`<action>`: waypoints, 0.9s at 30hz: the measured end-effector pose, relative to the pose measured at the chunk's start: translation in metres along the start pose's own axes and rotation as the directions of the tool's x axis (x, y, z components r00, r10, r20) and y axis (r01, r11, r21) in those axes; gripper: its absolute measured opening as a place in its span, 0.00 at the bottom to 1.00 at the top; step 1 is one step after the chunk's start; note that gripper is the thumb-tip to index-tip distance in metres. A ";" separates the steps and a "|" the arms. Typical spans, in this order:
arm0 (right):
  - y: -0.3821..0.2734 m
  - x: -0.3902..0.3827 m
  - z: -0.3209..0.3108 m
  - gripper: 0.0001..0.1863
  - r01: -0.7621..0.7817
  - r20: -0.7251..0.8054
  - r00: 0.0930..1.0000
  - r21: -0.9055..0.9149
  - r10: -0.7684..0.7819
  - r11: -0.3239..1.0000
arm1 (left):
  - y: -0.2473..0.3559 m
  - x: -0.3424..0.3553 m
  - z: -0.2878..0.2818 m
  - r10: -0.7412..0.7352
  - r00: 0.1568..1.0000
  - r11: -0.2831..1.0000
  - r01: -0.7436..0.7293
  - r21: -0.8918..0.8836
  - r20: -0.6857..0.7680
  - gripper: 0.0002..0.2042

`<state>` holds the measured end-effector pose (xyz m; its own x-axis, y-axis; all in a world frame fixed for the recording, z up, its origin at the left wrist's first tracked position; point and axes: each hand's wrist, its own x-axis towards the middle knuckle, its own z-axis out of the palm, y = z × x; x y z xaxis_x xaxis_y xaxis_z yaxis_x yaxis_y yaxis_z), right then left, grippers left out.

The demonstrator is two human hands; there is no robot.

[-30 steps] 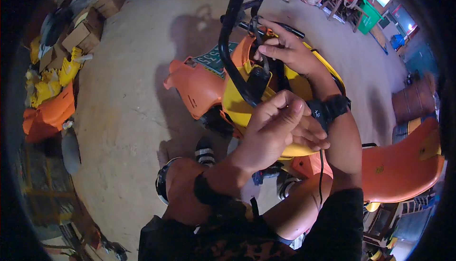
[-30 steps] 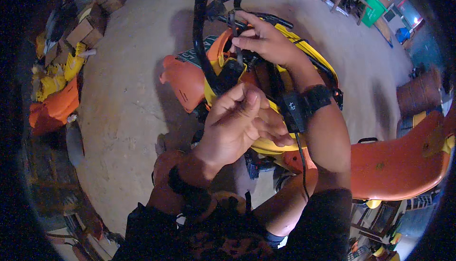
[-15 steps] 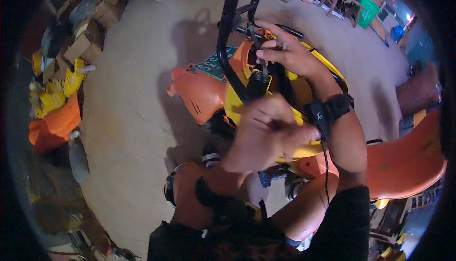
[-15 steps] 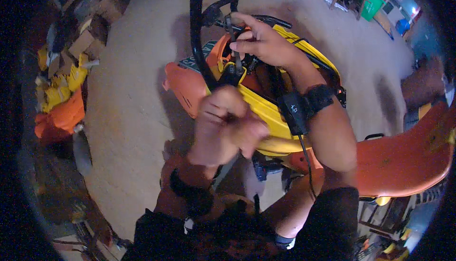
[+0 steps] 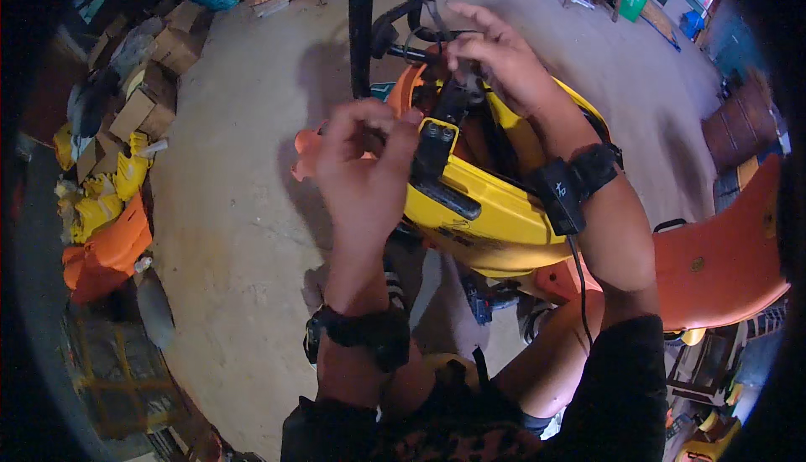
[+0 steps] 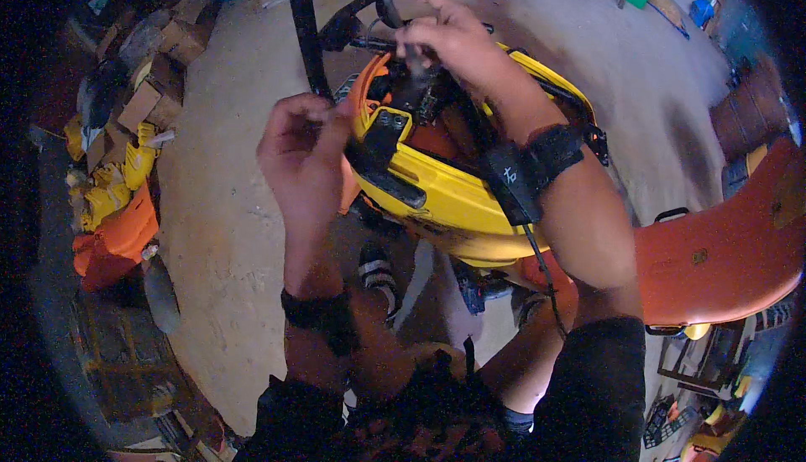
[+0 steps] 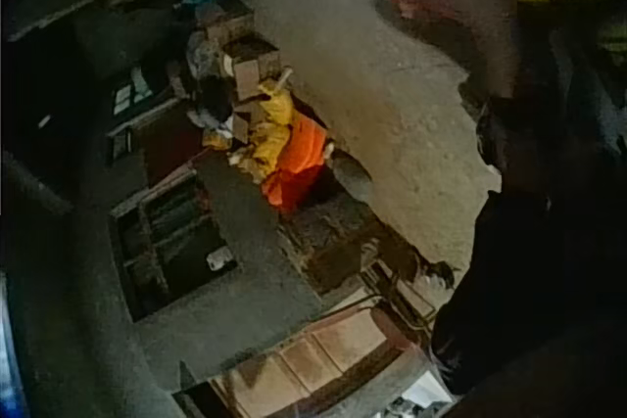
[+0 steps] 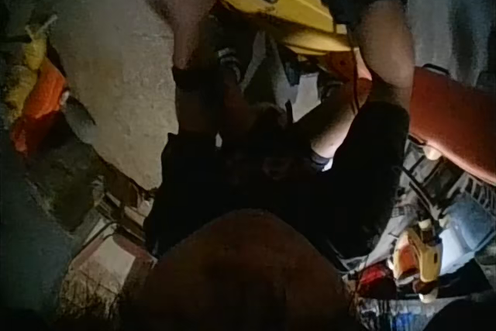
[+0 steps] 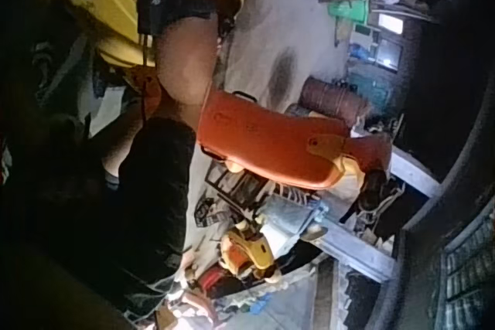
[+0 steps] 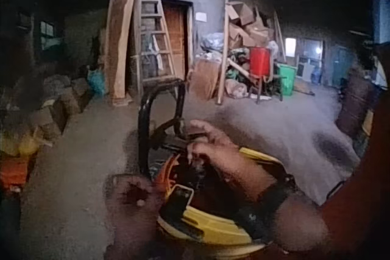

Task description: Repairing or maintaining a scooter by working on the wiring and mechanical components under the front cowl.

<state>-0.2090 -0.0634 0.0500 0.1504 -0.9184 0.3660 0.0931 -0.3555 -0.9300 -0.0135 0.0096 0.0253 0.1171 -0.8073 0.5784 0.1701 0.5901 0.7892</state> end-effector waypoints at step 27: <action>0.003 0.001 -0.012 0.34 -0.089 -0.132 0.987 0.024 0.091 0.996 | 0.008 0.024 0.020 -0.248 0.834 0.723 -0.180 0.667 0.494 0.18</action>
<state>-0.2201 -0.0670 0.0473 0.0272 -0.9619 0.2721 0.1034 -0.2681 -0.9578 -0.0288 -0.0056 0.0496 -0.4275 -0.8165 0.3881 -0.5507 0.5757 0.6044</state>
